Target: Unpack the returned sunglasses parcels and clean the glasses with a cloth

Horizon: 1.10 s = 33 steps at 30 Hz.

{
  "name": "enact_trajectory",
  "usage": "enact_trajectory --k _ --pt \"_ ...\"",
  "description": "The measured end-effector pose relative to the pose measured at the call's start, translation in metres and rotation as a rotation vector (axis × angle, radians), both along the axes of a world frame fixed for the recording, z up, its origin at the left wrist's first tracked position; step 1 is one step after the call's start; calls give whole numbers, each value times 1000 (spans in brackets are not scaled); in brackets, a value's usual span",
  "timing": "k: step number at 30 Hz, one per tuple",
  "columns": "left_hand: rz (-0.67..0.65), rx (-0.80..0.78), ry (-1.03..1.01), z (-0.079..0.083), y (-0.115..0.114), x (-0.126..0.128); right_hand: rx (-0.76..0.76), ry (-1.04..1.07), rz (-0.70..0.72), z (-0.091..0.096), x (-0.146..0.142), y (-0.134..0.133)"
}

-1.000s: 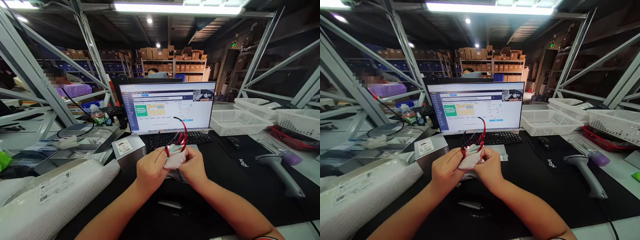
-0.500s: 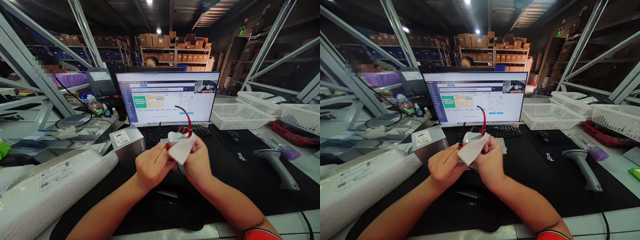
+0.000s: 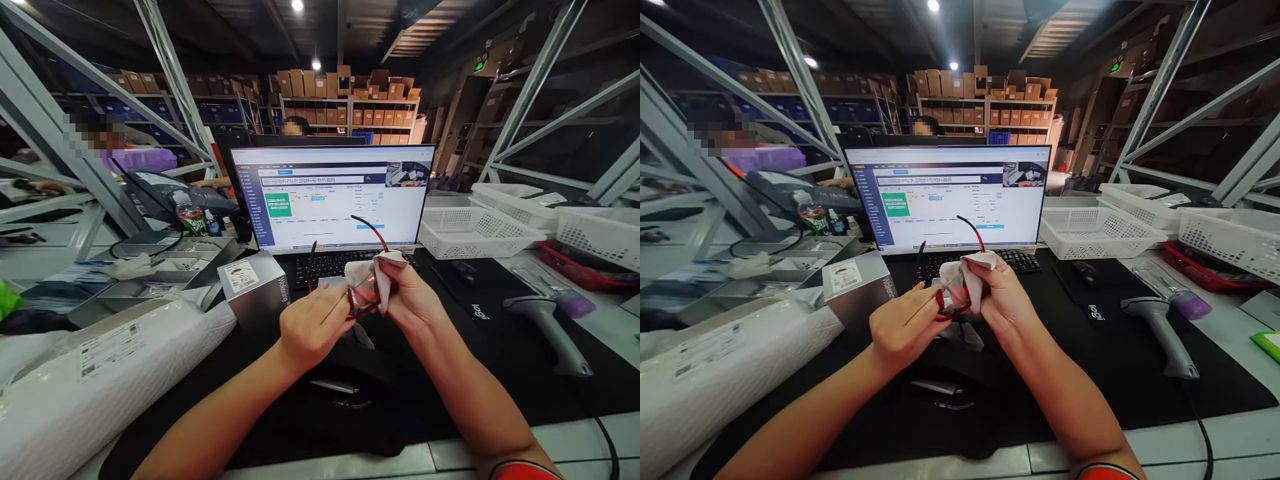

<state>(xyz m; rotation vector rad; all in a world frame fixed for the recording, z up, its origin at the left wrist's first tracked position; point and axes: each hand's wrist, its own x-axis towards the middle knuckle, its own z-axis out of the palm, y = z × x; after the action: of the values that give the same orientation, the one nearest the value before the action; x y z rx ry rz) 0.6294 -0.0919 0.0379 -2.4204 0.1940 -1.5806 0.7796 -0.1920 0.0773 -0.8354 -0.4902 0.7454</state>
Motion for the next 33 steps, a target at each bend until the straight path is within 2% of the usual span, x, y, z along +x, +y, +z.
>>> enact_trajectory --k 3,5,10,12,14,16,20,22,25,30,33 --pt "-5 -10 30 3 4 -2 -46 30 23 -3 17 2" --pt "-21 -51 77 11 7 -5 -98 -49 6 -2 36 -2" --pt "-164 -125 201 30 17 -13 -191 -596 -283 10 77 -37" --pt "-204 -115 248 34 21 -15 -200 -750 -374 15 79 -53" --pt "-223 -109 308 37 23 -17 -201 -819 -404 19 71 -64" --pt "-230 -101 366 37 25 -19 -219 -856 -314 21 58 -69" --pt "-217 -70 436 37 25 -21 -301 -1008 146 22 35 -66" --pt "-216 -57 474 37 23 -23 -335 -1098 282 22 28 -64" --pt "-228 -50 550 39 19 -25 -344 -1121 326 23 25 -63" --pt "-264 -12 635 47 14 -30 -368 -1057 525 24 31 -64" --pt "-271 -12 711 50 11 -32 -386 -1003 590 22 29 -61"
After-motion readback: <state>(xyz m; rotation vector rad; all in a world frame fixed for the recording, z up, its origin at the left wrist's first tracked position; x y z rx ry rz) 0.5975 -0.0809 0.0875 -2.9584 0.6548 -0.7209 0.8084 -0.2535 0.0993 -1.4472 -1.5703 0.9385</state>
